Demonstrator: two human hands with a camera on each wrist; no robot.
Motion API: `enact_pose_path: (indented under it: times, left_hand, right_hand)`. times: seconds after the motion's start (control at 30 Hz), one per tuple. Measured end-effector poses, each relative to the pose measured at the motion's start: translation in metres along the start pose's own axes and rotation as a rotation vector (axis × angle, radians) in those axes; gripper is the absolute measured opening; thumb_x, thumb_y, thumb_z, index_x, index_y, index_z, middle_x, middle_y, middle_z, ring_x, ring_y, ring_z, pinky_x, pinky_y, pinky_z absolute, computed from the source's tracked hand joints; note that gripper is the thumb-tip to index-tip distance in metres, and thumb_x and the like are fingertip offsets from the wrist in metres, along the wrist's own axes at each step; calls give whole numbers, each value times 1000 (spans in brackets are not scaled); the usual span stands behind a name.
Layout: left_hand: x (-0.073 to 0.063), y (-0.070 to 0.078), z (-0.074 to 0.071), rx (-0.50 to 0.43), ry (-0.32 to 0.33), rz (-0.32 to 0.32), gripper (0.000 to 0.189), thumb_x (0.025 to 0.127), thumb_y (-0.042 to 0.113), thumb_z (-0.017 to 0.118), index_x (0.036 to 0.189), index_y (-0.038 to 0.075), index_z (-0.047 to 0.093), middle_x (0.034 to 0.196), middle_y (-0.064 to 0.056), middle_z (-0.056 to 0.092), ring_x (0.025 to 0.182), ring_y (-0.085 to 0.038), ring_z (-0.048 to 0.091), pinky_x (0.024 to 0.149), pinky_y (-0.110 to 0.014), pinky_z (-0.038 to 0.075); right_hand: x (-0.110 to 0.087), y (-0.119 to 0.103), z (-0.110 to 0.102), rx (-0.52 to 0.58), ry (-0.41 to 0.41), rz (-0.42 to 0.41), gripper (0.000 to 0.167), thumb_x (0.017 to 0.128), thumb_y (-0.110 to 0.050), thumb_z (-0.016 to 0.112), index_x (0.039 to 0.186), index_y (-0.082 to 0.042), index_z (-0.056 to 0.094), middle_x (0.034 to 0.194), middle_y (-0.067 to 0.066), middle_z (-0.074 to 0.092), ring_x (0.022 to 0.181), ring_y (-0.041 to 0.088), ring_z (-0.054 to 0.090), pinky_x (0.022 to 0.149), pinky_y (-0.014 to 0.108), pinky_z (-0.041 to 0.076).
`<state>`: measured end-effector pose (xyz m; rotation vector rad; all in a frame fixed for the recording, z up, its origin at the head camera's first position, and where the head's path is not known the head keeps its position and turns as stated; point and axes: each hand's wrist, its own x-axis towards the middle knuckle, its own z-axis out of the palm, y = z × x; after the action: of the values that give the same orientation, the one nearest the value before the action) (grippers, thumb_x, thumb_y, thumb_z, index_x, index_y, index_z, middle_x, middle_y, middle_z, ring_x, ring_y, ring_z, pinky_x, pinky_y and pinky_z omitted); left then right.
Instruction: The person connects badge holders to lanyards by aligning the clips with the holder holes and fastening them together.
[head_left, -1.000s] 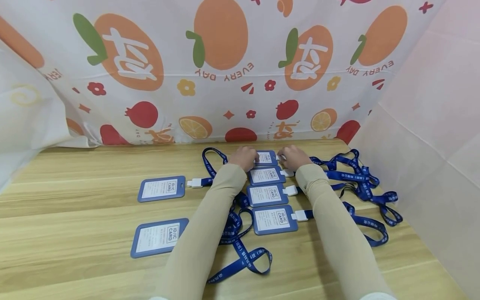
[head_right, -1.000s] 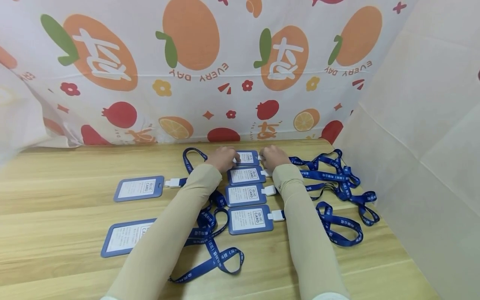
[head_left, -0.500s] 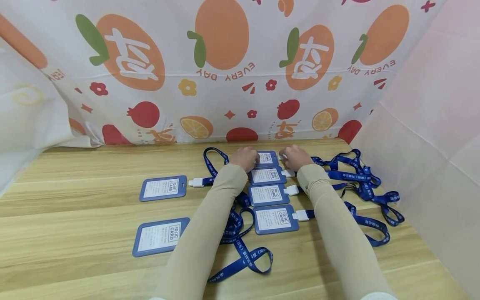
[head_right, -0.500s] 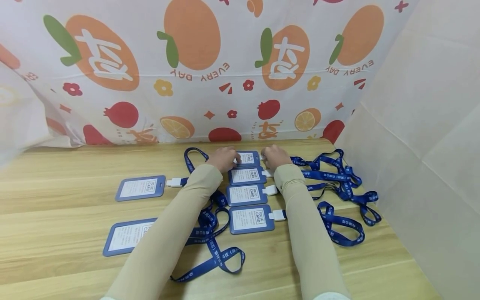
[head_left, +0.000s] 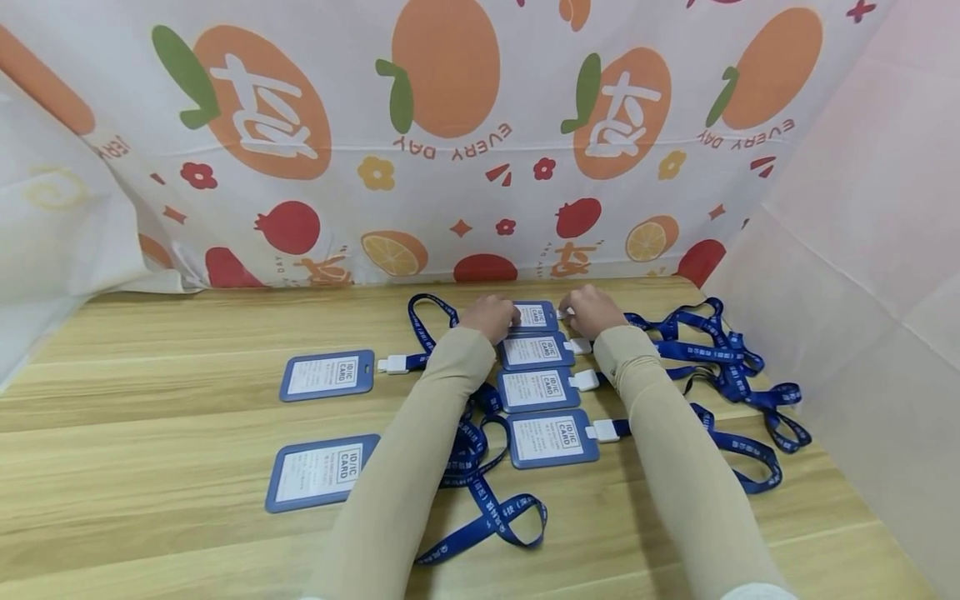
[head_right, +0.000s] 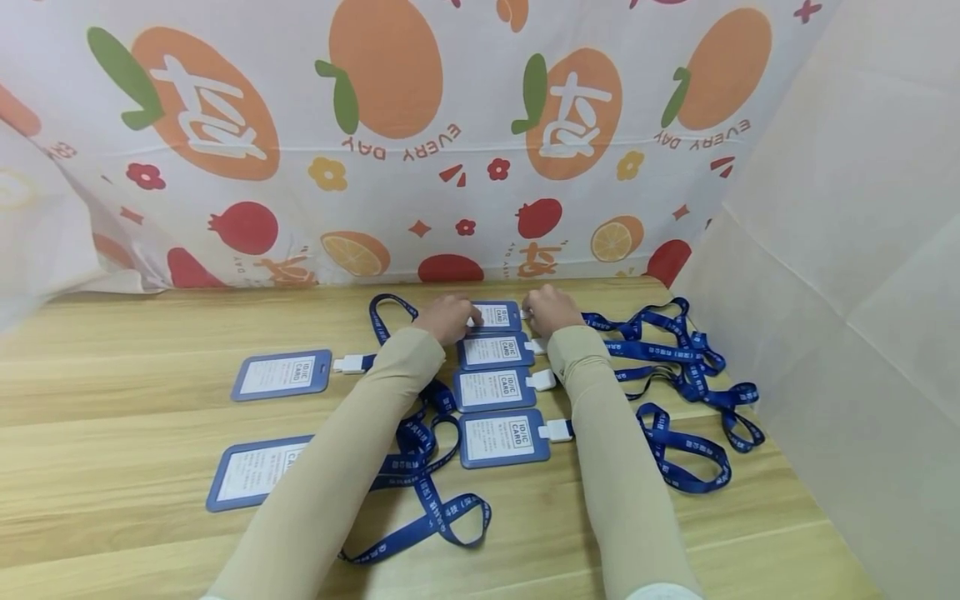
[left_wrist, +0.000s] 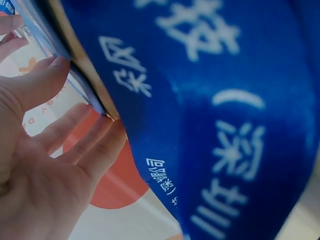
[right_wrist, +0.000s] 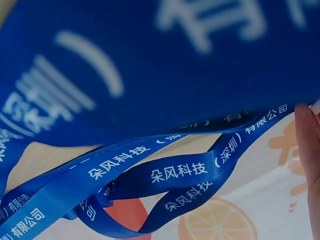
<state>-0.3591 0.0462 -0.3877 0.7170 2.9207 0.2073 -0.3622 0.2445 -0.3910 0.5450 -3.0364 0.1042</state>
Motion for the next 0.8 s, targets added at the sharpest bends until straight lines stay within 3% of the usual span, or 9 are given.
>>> enact_pose_path:
  times: [0.8]
  left_hand:
    - [-2, 1, -2, -17, -14, -13, 34, 98, 4, 67, 130, 16, 72, 133, -8, 66, 111, -23, 60, 102, -38, 48]
  right_hand:
    - [2, 2, 0, 17, -51, -1, 23, 92, 4, 70, 114, 0, 76, 115, 16, 73, 110, 33, 67, 96, 44, 52]
